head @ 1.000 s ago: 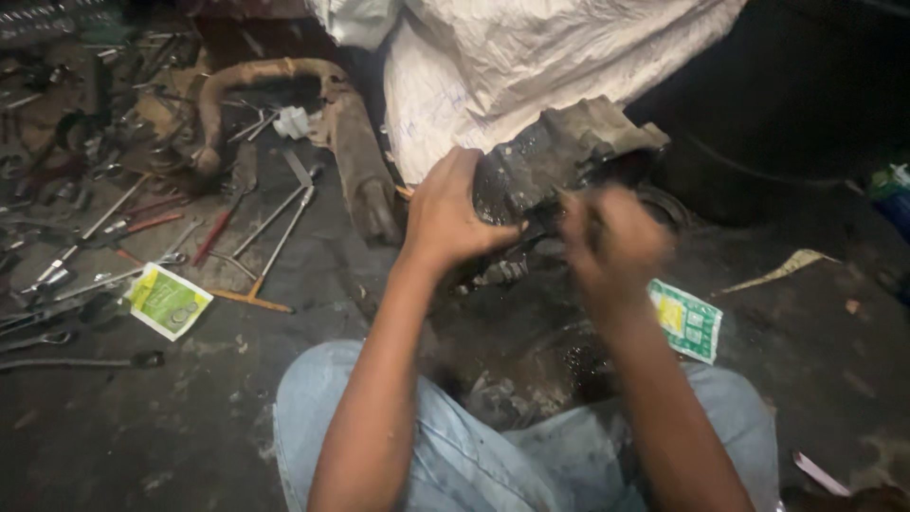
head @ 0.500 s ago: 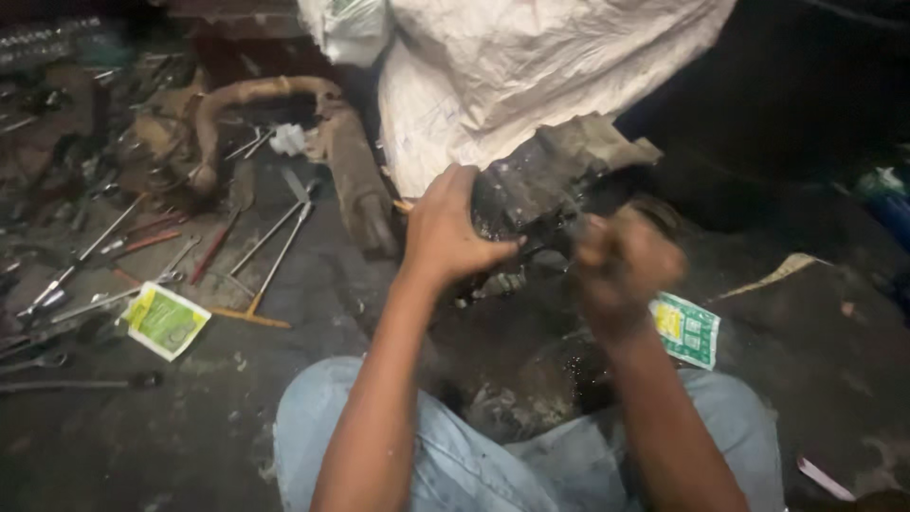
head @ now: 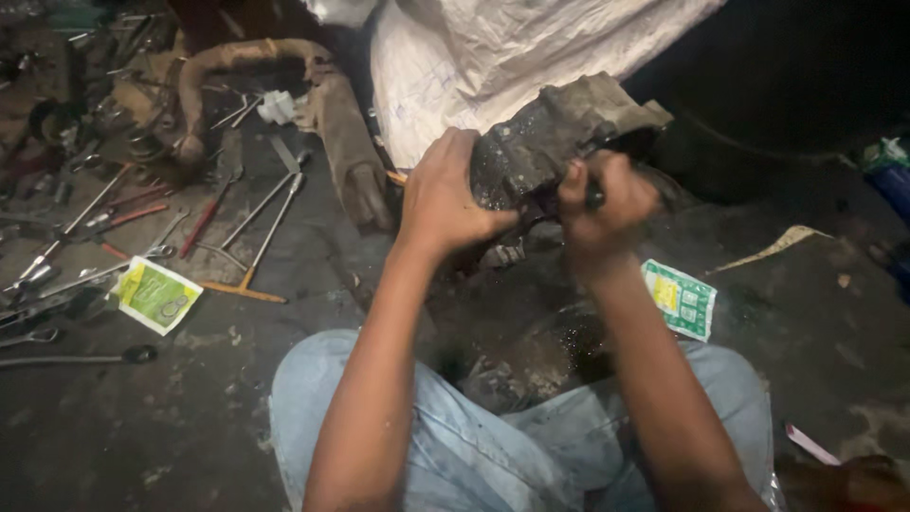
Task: The person sits on the floor and uses a small metal tool to scrape and clean a greasy mechanical component. They repeatedly rub the tool against the surface of the part to remove grime and oil, occasionally adjusting their grip and the angle of the part.
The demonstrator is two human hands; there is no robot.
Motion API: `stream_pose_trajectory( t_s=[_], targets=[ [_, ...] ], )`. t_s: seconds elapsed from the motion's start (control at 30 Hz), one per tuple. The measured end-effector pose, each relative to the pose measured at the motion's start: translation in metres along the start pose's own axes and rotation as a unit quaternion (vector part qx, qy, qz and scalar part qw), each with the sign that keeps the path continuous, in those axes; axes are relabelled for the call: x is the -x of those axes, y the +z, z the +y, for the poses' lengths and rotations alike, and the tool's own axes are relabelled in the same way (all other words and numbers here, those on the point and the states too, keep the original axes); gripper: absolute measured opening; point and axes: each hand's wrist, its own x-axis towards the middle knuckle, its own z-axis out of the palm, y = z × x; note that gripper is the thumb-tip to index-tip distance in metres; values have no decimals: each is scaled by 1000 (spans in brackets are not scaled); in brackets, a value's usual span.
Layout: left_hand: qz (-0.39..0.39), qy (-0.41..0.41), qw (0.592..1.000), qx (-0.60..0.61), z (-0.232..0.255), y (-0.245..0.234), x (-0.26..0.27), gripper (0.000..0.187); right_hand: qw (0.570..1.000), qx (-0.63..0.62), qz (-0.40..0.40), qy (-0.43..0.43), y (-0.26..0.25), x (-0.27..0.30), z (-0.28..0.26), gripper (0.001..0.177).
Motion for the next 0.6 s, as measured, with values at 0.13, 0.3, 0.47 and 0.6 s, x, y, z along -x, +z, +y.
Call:
stream_pose_trajectory(
  t_s=[0.13,0.3,0.47,0.6],
  targets=[
    [-6,-14,1000,2,-3,-2,-2,90,990,-54,100,-83,-17,-5,-13,27],
    [-28,-38,999,-18,-12,7,0,88,997,65,20,-46,0,-2,0,33],
    [18,24,999,-15,-10,1,-4,95,990,-51,109,-79,-9,3,1,32],
    [-26,-24,999,14,-4,3,1,91,1000,-21,4,-16,-3,5,3,30]
  ],
)
